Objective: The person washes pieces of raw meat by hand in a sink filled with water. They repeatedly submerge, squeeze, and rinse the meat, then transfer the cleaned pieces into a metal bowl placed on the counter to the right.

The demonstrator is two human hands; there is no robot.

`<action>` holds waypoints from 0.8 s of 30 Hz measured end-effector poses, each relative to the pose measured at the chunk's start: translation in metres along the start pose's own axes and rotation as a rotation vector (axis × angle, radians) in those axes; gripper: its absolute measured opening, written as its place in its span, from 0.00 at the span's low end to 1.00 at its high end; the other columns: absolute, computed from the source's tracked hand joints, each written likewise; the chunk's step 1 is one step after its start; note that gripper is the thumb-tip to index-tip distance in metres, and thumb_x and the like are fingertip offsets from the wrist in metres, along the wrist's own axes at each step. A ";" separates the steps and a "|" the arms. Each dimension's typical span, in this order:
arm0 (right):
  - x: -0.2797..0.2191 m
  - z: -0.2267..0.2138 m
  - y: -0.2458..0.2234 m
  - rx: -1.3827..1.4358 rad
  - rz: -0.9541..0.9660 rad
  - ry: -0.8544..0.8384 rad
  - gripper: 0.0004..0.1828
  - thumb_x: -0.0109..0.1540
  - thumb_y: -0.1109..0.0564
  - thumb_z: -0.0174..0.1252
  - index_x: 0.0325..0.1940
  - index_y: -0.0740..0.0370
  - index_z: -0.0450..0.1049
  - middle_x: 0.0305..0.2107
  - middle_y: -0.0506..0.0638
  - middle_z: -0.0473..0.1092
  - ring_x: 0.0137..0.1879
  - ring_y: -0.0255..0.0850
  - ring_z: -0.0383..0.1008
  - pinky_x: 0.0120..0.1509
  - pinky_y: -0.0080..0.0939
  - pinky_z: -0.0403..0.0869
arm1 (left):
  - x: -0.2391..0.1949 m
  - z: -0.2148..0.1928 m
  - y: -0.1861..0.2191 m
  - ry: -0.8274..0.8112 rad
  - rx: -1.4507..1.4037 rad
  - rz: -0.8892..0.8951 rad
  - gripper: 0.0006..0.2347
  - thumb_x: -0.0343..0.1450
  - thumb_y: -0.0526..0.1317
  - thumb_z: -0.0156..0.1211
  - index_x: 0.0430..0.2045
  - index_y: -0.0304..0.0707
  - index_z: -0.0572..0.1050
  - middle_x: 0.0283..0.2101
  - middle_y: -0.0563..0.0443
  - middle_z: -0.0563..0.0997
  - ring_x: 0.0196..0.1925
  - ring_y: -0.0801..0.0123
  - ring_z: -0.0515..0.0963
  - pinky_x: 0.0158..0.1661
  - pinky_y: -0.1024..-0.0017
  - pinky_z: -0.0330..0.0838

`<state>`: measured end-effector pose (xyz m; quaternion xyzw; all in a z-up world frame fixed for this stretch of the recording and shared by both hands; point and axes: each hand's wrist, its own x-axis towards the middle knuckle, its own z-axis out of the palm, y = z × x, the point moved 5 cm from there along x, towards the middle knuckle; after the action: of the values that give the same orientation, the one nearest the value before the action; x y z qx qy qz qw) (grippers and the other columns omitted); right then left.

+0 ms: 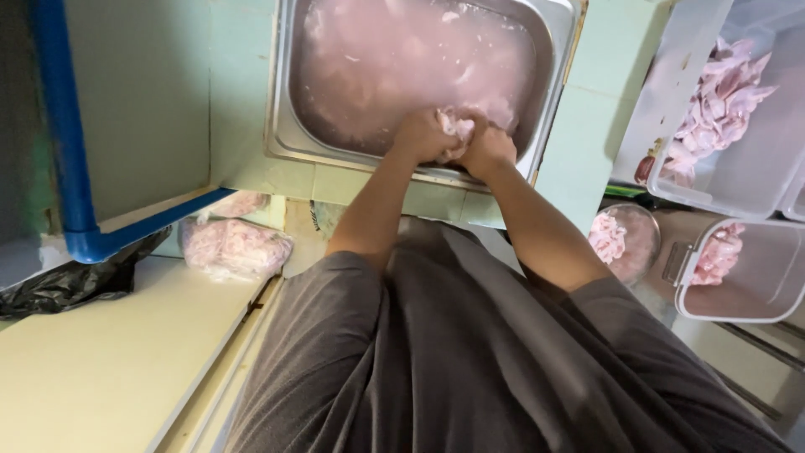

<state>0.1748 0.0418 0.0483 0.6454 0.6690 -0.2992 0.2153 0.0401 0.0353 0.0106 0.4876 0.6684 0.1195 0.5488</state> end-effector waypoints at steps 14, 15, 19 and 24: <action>0.044 0.021 0.046 0.605 -0.417 -0.061 0.30 0.48 0.50 0.71 0.50 0.66 0.74 0.37 0.64 0.73 0.36 0.50 0.73 0.41 0.47 0.72 | 0.005 0.013 -0.006 0.007 -0.087 0.114 0.28 0.53 0.47 0.75 0.46 0.38 0.75 0.50 0.43 0.79 0.59 0.53 0.74 0.59 0.60 0.67; 0.050 0.026 0.050 0.668 -0.411 -0.072 0.29 0.49 0.53 0.70 0.50 0.69 0.73 0.36 0.64 0.72 0.31 0.47 0.73 0.37 0.46 0.72 | 0.004 0.015 -0.007 -0.014 -0.081 0.108 0.27 0.54 0.47 0.74 0.46 0.37 0.75 0.51 0.42 0.79 0.60 0.52 0.73 0.60 0.59 0.67; 0.026 0.003 0.038 0.722 -0.363 -0.069 0.23 0.47 0.55 0.70 0.43 0.64 0.76 0.30 0.57 0.71 0.29 0.43 0.73 0.32 0.42 0.73 | 0.014 0.020 -0.022 -0.012 -0.069 0.118 0.29 0.53 0.47 0.76 0.47 0.38 0.75 0.52 0.45 0.79 0.60 0.54 0.73 0.60 0.58 0.67; 0.047 0.020 0.059 0.995 -0.363 -0.315 0.23 0.57 0.63 0.63 0.55 0.68 0.67 0.31 0.61 0.74 0.36 0.46 0.78 0.40 0.43 0.77 | 0.010 0.019 -0.024 -0.042 -0.036 0.130 0.33 0.53 0.49 0.77 0.52 0.41 0.72 0.53 0.46 0.78 0.60 0.56 0.73 0.60 0.59 0.68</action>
<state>0.2285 0.0620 -0.0047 0.4913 0.5072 -0.7043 -0.0732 0.0445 0.0242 -0.0188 0.5225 0.6215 0.1565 0.5625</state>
